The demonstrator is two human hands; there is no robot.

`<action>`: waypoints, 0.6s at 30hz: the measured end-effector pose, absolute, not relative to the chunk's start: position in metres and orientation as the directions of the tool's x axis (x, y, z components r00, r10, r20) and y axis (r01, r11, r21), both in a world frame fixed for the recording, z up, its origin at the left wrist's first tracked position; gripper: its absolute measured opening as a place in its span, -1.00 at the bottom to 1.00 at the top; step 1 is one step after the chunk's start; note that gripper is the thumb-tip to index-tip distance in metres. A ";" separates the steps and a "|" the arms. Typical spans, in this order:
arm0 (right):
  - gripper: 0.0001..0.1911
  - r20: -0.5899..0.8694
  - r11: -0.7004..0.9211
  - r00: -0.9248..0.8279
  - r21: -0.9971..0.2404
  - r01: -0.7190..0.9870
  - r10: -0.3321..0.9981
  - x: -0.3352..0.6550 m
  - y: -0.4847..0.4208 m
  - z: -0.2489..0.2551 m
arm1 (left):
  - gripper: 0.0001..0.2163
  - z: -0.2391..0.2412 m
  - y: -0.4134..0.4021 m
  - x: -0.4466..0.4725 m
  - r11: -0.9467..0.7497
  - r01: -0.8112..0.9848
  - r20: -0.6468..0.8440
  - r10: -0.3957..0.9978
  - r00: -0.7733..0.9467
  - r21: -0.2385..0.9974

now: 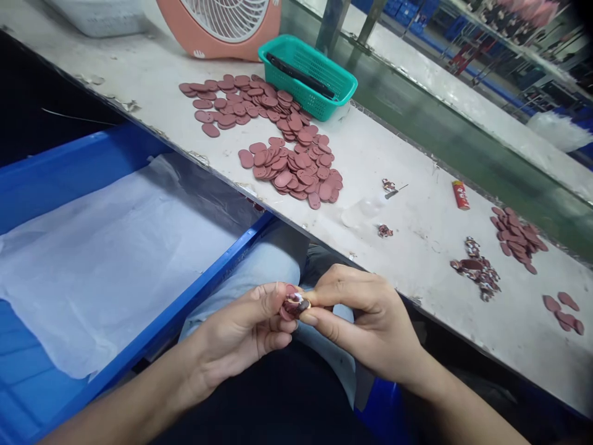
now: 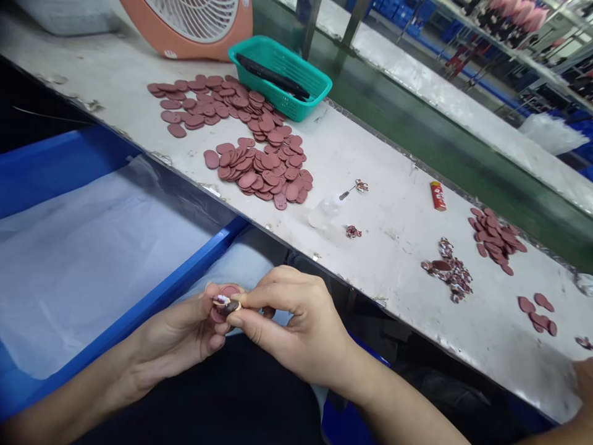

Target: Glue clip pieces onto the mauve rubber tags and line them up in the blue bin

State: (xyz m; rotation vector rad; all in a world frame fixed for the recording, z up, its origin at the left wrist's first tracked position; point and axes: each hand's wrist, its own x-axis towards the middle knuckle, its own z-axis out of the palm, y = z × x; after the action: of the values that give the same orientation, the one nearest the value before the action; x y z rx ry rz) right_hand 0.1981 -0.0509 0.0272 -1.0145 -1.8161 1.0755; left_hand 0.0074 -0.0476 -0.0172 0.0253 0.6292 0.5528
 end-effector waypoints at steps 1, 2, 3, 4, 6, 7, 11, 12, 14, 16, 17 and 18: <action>-0.87 0.219 0.327 -0.383 -0.914 0.242 0.897 0.197 -0.050 0.027 | -0.67 -0.017 -0.048 0.007 0.854 -0.485 -0.555 0.501 0.664 0.189; -0.87 0.217 0.326 -0.386 -0.913 0.246 0.897 0.196 -0.050 0.027 | -0.68 -0.017 -0.048 0.006 0.852 -0.486 -0.554 0.504 0.662 0.194; -0.87 0.210 0.322 -0.387 -0.912 0.252 0.898 0.195 -0.049 0.028 | -0.68 -0.017 -0.049 0.005 0.850 -0.486 -0.550 0.509 0.663 0.201; -0.88 0.203 0.319 -0.389 -0.912 0.260 0.899 0.194 -0.049 0.028 | -0.68 -0.017 -0.049 0.004 0.849 -0.486 -0.545 0.513 0.663 0.206; -0.89 0.191 0.312 -0.389 -0.909 0.276 0.901 0.192 -0.048 0.029 | -0.68 -0.017 -0.050 0.002 0.845 -0.488 -0.533 0.522 0.665 0.220; -0.89 0.190 0.311 -0.386 -0.909 0.278 0.902 0.191 -0.047 0.029 | -0.68 -0.017 -0.051 0.001 0.842 -0.488 -0.522 0.530 0.668 0.230; -0.91 0.256 0.363 -0.375 -0.898 0.248 0.891 0.188 -0.045 0.031 | -0.62 -0.018 -0.049 -0.003 0.817 -0.482 -0.461 0.576 0.675 0.315; -0.91 0.290 0.395 -0.365 -0.882 0.257 0.885 0.188 -0.045 0.031 | -0.58 -0.019 -0.048 -0.004 0.810 -0.476 -0.453 0.586 0.672 0.342; -0.88 0.372 0.472 -0.324 -0.817 0.331 0.870 0.186 -0.044 0.029 | -0.47 -0.019 -0.046 -0.008 0.780 -0.469 -0.467 0.624 0.626 0.414; -0.85 0.472 0.544 -0.272 -0.705 0.455 0.839 0.181 -0.043 0.025 | -0.46 -0.018 -0.045 -0.011 0.700 -0.487 -0.509 0.714 0.481 0.522; -0.82 0.526 0.575 -0.257 -0.634 0.517 0.811 0.178 -0.042 0.022 | -0.50 -0.017 -0.044 -0.013 0.644 -0.492 -0.518 0.765 0.383 0.586; -0.79 0.581 0.605 -0.255 -0.555 0.571 0.773 0.175 -0.041 0.019 | -0.55 -0.016 -0.044 -0.014 0.582 -0.489 -0.511 0.811 0.286 0.649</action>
State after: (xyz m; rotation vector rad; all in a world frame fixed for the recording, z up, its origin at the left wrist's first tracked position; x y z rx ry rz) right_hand 0.1747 -0.0413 0.0186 -1.0679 -1.9508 0.2904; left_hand -0.0141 -0.0444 -0.0159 0.4055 0.9254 0.9010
